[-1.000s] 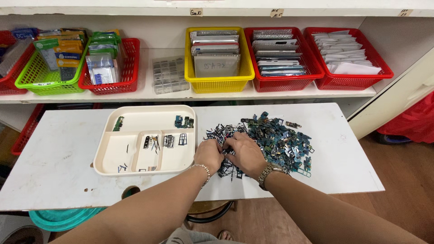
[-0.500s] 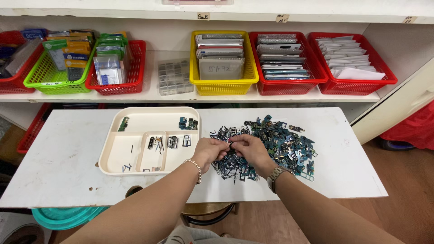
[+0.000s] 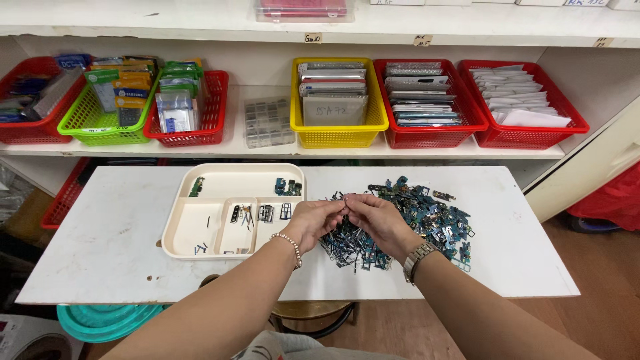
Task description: The person sorts small electronic components from a large pile on a table into a compartmentalized tray. They pick up individual pieces, separate them by type, and place them into designated sections of the tray.
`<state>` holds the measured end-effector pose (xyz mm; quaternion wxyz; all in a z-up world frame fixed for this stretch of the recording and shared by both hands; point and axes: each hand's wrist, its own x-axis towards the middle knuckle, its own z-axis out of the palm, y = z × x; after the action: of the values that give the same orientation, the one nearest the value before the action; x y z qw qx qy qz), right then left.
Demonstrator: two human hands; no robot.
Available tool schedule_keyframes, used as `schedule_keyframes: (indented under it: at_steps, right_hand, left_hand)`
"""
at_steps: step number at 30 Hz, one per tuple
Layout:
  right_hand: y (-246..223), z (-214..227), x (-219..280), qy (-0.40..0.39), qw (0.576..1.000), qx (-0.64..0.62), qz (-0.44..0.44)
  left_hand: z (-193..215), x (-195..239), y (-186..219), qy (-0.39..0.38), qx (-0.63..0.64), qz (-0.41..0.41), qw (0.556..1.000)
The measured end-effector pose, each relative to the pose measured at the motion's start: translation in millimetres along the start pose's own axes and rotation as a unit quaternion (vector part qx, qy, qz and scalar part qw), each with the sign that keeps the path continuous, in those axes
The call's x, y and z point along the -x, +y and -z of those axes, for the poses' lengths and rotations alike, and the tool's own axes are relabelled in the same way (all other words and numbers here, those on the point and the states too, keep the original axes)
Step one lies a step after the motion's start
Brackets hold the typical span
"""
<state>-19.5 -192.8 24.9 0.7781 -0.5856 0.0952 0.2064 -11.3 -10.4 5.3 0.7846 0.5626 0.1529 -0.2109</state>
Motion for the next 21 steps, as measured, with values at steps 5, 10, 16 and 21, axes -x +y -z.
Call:
schedule_keyframes:
  at_steps: [5, 10, 16, 21]
  right_hand:
    - [0, -3, 1, -0.005, 0.999, -0.042, 0.001]
    - [-3, -2, 4, -0.036, 0.994, -0.106, -0.008]
    - [-9, -1, 12, 0.018, 0.998, -0.060, -0.004]
    - [-14, -5, 11, 0.052, 0.997, 0.035, 0.042]
  left_hand:
    - [1, 3, 4, -0.005, 0.011, 0.008, 1.000]
    - [4, 5, 8, -0.042, 0.074, 0.037, 0.996]
    - [-2, 10, 11, -0.060, 0.089, 0.046, 0.993]
    - [-6, 7, 8, -0.034, 0.053, 0.028, 0.998]
